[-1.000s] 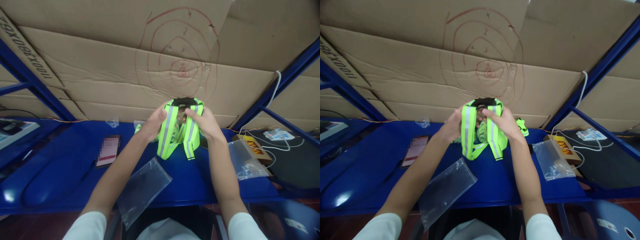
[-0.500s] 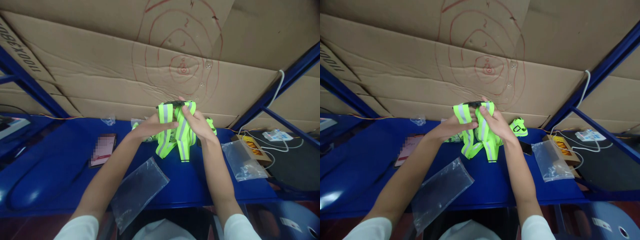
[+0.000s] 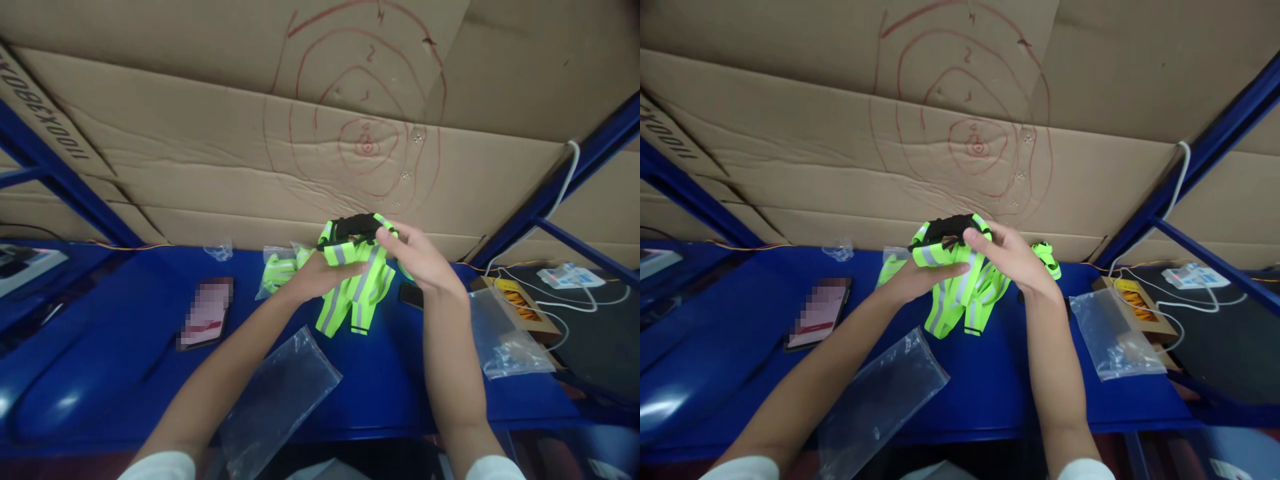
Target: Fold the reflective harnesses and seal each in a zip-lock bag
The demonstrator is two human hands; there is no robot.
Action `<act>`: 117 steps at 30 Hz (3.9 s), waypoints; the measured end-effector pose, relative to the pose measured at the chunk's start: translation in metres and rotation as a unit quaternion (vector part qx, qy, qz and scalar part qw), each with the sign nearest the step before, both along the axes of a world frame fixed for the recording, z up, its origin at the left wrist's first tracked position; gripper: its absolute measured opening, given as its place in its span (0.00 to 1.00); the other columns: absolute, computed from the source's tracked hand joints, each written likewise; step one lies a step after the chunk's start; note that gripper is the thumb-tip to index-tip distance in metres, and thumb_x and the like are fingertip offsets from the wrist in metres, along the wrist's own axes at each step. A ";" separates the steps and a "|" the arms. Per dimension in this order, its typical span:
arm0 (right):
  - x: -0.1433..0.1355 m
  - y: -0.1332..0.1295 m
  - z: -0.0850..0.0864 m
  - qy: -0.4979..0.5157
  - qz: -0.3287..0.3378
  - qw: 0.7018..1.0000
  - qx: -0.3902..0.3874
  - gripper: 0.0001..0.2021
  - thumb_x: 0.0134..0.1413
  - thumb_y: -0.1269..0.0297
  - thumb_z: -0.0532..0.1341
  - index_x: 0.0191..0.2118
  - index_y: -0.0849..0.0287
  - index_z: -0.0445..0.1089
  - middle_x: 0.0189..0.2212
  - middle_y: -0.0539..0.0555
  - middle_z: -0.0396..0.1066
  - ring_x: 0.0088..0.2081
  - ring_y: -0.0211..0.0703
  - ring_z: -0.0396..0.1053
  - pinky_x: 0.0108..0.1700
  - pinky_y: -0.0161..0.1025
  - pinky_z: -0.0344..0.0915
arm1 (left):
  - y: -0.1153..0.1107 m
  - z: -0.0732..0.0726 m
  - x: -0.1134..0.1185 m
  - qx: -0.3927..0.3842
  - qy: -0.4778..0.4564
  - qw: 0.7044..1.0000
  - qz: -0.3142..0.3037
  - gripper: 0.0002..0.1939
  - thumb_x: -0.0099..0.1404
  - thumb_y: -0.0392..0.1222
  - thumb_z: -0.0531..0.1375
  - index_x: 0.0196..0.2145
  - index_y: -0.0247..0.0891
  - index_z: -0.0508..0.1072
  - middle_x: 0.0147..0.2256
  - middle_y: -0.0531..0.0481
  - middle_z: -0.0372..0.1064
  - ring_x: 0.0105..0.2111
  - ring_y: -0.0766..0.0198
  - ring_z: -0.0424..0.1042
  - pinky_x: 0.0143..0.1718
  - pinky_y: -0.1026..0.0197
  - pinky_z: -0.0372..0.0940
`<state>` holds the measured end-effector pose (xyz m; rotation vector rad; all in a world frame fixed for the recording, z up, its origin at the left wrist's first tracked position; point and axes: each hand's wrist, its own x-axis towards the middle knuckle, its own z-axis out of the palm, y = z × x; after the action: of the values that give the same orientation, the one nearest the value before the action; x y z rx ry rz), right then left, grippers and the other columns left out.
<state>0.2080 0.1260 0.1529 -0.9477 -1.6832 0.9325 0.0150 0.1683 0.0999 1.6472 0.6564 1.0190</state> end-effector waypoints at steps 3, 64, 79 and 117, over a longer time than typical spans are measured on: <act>0.003 -0.004 0.004 0.000 -0.002 1.000 -0.004 0.22 0.51 0.44 0.72 0.45 0.55 0.80 0.43 0.52 0.80 0.45 0.48 0.77 0.51 0.43 0.74 | -0.003 -0.004 0.007 -0.088 -0.047 0.995 -0.024 0.28 0.53 0.47 0.76 0.51 0.42 0.78 0.54 0.46 0.76 0.58 0.47 0.72 0.62 0.43 0.64; -0.007 0.011 -0.011 -0.039 -0.159 0.969 0.187 0.17 0.58 0.58 0.69 0.52 0.53 0.71 0.47 0.53 0.75 0.46 0.45 0.73 0.50 0.44 0.70 | 0.010 0.003 -0.002 -0.330 -0.248 0.885 -0.215 0.22 0.62 0.48 0.69 0.49 0.33 0.78 0.44 0.41 0.80 0.43 0.49 0.80 0.49 0.52 0.71; 0.001 0.006 -0.003 -0.182 0.034 0.945 0.270 0.07 0.65 0.60 0.64 0.47 0.49 0.77 0.52 0.53 0.75 0.60 0.49 0.68 0.67 0.53 0.61 | 0.002 0.018 -0.008 -0.322 -0.265 0.902 -0.107 0.23 0.58 0.45 0.72 0.49 0.38 0.74 0.35 0.51 0.77 0.35 0.57 0.78 0.38 0.59 0.70; -0.030 0.018 -0.024 -0.044 -0.169 0.948 0.264 0.17 0.61 0.56 0.67 0.54 0.49 0.75 0.54 0.52 0.76 0.57 0.50 0.72 0.62 0.50 0.67 | 0.013 0.004 -0.019 -0.278 -0.244 0.914 -0.168 0.32 0.55 0.41 0.74 0.57 0.36 0.75 0.44 0.42 0.81 0.51 0.45 0.79 0.57 0.48 0.71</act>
<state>0.1781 0.1440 0.1284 -0.8740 -1.6527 0.1907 -0.0039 0.1818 0.1039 0.9113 0.2690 0.8396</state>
